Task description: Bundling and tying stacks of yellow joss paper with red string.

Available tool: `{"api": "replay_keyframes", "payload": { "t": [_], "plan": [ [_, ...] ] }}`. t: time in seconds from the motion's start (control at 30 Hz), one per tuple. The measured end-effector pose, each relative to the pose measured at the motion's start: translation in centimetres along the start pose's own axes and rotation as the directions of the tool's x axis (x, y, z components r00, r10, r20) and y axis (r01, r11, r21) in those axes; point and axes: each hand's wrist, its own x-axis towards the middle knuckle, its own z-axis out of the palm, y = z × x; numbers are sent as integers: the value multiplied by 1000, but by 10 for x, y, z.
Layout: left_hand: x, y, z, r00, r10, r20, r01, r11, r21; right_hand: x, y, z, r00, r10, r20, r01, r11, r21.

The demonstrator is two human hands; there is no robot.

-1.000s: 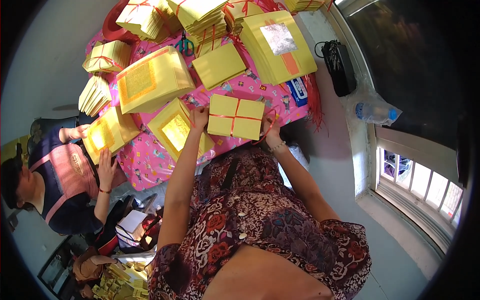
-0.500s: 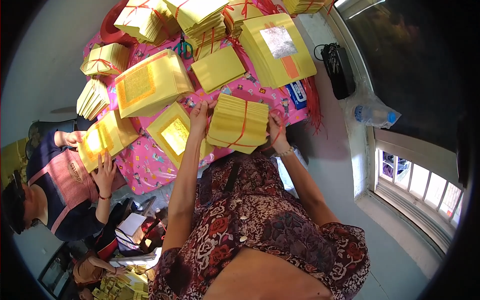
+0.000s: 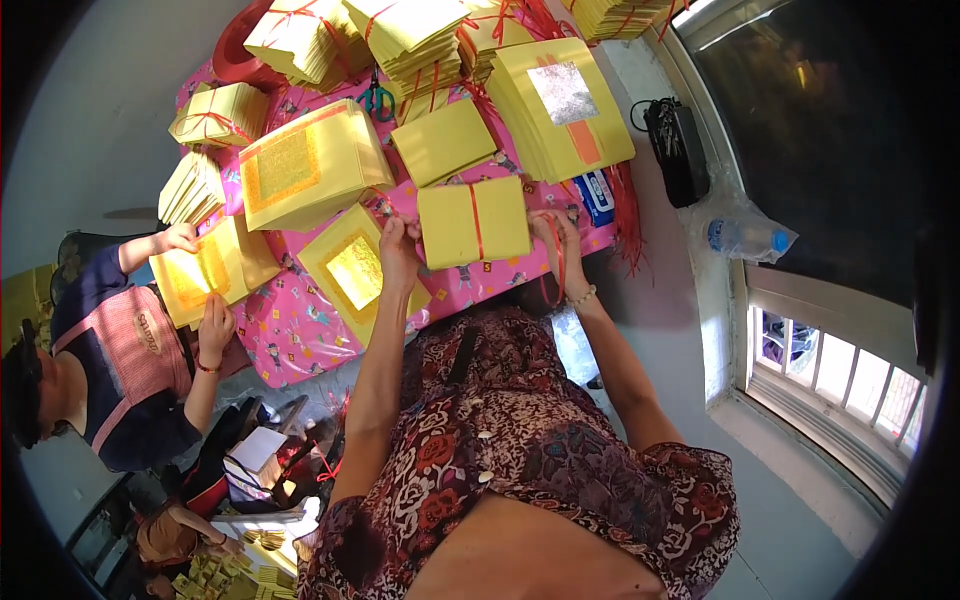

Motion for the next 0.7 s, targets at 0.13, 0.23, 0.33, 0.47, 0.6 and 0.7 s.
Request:
{"api": "replay_keyframes", "payload": {
  "t": [0.13,0.23,0.33,0.47,0.6,0.7],
  "plan": [
    [-18,4,-6,993,-80,-86,88,992,89,-8,2,-12,995,76,58,-77,997,24],
    [-32,17,20,987,81,-137,-35,950,312,-2,-15,-15,993,-47,106,73,963,-258],
    [-33,31,26,941,338,25,-252,650,717,7,-27,-14,983,-77,167,119,959,-257],
    [-25,44,53,943,259,211,-310,438,844,20,-71,-8,937,-190,293,311,837,-450],
    [-13,43,97,835,118,537,-549,113,828,22,-109,11,854,-235,465,471,729,-496],
    [-8,22,116,776,23,631,-630,96,771,24,-117,25,693,-344,633,716,431,-549]
  ]
}}
